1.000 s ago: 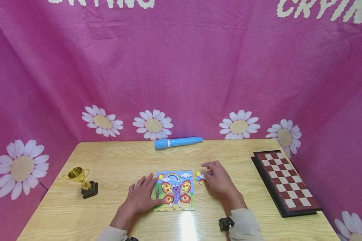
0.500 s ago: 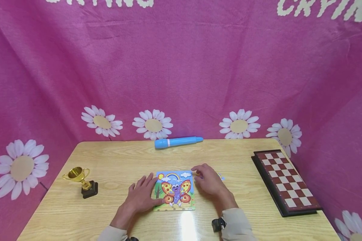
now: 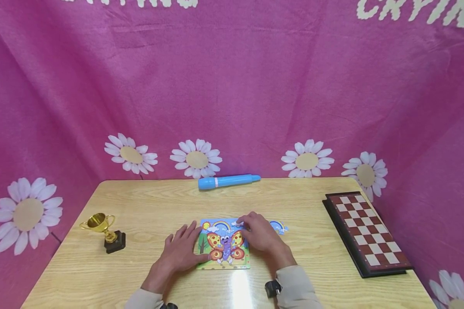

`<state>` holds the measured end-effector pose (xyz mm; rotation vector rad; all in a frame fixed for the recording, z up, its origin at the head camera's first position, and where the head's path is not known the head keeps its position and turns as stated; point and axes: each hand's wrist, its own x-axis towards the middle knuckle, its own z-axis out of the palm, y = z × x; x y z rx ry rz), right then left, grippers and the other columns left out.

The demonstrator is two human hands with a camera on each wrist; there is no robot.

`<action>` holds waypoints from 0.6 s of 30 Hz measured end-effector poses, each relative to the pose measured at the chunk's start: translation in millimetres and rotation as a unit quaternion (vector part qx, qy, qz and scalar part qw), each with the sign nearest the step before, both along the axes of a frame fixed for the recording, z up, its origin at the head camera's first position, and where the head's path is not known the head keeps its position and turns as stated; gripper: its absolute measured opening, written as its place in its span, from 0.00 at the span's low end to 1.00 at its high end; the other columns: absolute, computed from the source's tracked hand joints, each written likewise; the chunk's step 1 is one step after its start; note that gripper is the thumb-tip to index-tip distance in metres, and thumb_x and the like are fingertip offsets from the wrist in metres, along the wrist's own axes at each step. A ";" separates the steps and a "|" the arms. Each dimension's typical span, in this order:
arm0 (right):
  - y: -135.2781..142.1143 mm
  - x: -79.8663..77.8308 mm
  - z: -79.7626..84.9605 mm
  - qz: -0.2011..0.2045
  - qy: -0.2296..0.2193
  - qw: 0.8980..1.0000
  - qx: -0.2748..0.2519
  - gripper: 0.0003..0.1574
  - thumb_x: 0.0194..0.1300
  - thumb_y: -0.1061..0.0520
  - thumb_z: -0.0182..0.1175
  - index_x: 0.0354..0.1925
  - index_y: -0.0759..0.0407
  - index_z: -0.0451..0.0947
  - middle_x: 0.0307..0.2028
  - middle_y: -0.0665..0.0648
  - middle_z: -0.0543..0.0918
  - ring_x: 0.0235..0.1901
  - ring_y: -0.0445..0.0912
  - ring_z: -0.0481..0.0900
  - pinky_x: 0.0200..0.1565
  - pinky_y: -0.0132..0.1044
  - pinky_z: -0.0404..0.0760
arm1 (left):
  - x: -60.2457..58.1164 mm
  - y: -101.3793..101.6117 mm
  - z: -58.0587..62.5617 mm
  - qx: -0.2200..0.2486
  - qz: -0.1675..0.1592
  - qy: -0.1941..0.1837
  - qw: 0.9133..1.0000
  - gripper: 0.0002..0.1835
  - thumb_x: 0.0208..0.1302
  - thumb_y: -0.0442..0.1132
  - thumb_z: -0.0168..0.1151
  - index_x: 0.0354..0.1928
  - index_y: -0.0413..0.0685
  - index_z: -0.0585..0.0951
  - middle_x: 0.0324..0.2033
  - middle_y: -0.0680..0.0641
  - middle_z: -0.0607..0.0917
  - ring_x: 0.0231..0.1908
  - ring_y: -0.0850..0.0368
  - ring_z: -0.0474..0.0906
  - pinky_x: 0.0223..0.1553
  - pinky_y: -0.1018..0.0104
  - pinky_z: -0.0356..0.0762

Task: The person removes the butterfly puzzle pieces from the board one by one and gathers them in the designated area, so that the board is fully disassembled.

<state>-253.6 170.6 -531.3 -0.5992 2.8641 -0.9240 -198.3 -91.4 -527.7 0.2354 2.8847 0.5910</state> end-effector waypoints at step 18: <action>-15.8 1.3 1.6 0.021 0.012 0.998 0.063 0.12 0.61 0.51 0.66 0.44 0.46 0.85 0.38 0.48 0.75 0.40 0.43 0.69 0.46 0.45 0.69 | -1.3 -0.7 -1.3 -0.007 -0.001 -0.001 1.000 0.53 0.49 0.72 0.63 0.73 0.52 0.62 0.75 0.46 0.58 0.73 0.41 0.52 0.66 0.30 0.50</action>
